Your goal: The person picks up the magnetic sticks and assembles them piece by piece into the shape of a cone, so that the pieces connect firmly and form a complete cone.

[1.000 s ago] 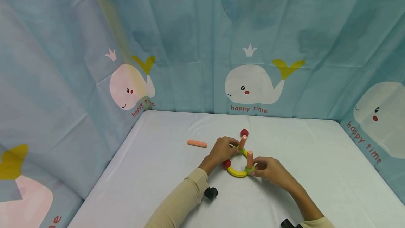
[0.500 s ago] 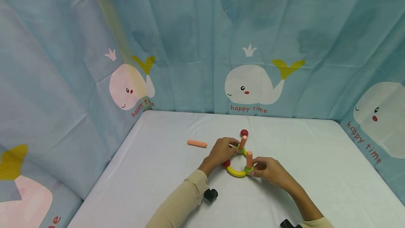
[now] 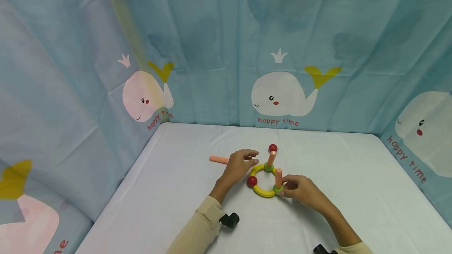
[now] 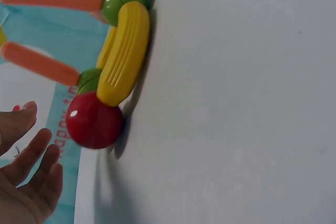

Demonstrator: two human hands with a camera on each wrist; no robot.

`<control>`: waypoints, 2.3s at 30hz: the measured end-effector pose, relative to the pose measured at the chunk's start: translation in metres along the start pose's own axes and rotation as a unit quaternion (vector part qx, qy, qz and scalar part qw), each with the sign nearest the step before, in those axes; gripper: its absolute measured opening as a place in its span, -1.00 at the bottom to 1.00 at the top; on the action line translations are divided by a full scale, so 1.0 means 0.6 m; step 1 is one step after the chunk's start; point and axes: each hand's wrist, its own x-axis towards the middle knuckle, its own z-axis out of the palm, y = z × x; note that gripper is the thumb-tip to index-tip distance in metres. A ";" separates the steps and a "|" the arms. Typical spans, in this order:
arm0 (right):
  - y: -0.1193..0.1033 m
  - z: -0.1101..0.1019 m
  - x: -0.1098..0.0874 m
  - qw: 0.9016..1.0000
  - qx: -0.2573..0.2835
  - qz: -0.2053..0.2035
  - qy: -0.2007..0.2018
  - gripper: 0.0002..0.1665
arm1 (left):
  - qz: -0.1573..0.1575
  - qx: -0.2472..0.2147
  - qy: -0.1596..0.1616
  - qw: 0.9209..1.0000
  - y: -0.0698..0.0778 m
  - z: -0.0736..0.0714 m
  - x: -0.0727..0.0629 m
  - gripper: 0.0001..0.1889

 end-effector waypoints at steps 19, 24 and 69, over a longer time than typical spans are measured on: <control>-0.004 0.000 -0.002 1.000 0.001 0.000 0.000 -0.59 | -0.055 -0.101 0.149 0.982 -0.076 -0.112 -0.045 -0.64; -0.004 -0.002 -0.002 1.000 0.002 -0.007 -0.004 -0.61 | -0.084 -0.098 0.155 0.979 -0.095 -0.133 -0.052 -0.61; 0.006 -0.002 0.002 1.000 0.003 -0.018 -0.010 -0.64 | -0.086 -0.005 0.080 0.993 -0.089 -0.109 -0.043 -0.60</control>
